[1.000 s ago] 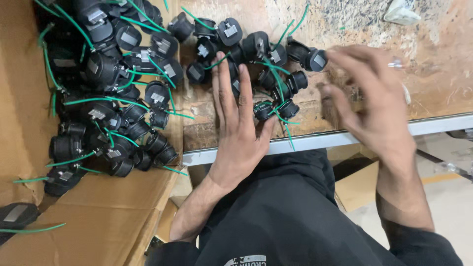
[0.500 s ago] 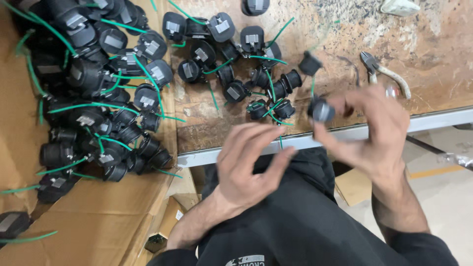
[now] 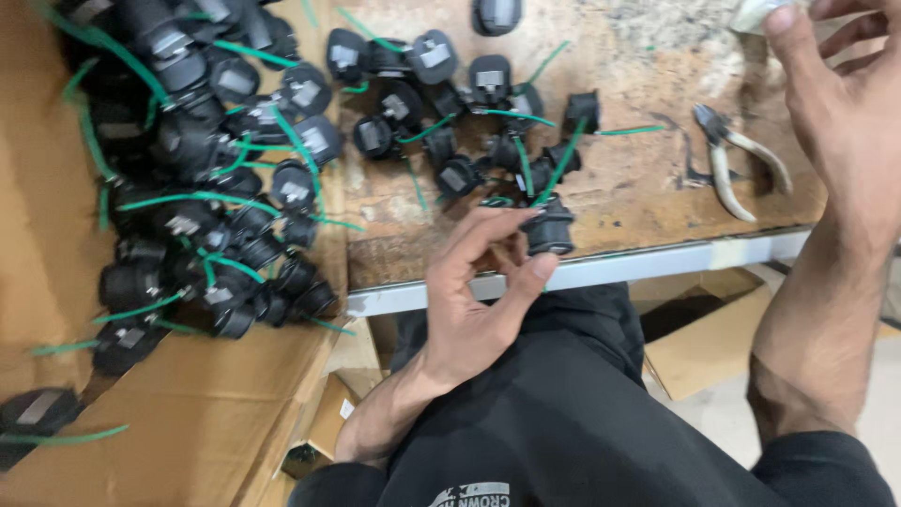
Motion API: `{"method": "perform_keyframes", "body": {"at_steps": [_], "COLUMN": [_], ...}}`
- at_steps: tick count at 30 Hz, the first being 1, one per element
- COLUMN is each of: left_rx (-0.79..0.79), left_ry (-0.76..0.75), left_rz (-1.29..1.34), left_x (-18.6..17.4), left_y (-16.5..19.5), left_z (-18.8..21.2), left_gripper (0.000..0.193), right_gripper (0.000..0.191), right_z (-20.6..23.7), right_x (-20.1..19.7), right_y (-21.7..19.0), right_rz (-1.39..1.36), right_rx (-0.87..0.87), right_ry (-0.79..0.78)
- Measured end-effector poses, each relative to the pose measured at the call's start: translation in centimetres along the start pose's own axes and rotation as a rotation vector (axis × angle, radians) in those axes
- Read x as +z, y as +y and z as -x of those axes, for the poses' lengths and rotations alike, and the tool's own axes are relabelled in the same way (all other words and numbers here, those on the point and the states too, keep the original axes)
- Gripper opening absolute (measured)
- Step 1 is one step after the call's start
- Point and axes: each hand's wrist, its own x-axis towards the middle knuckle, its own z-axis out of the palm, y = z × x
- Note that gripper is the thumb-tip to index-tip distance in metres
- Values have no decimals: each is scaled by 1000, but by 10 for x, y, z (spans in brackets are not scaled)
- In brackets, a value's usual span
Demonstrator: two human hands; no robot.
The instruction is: The person picks black electrical plug components with green wires from a workbench, trims or strips the wire ends using a utility knife, and gathers the processed components in their hand before placing them into a cardboard box. They also move a box of components across the workbench.
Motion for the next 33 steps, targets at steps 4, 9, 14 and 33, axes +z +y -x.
{"method": "perform_keyframes", "body": {"at_steps": [4,9,14,33], "left_rx": [18,0,-12,131], "left_ry": [1,-14,11,59], "left_rz": [10,23,-5,-145], "left_x": [-3,-6,-6,5], "left_y": [-2,0,0,0], "left_z": [1,1,1,4], "left_gripper": [32,28,34,40], "right_gripper": [27,24,30,28], "right_z": [-1,22,56,101], "right_x": [21,13,-1,-13], "right_y": [36,9,-32,-149], "right_rz": [204,51,-381,96], "right_rx": [-50,-153,213,-372], "right_ry": [-44,-9,-55,-15]}}
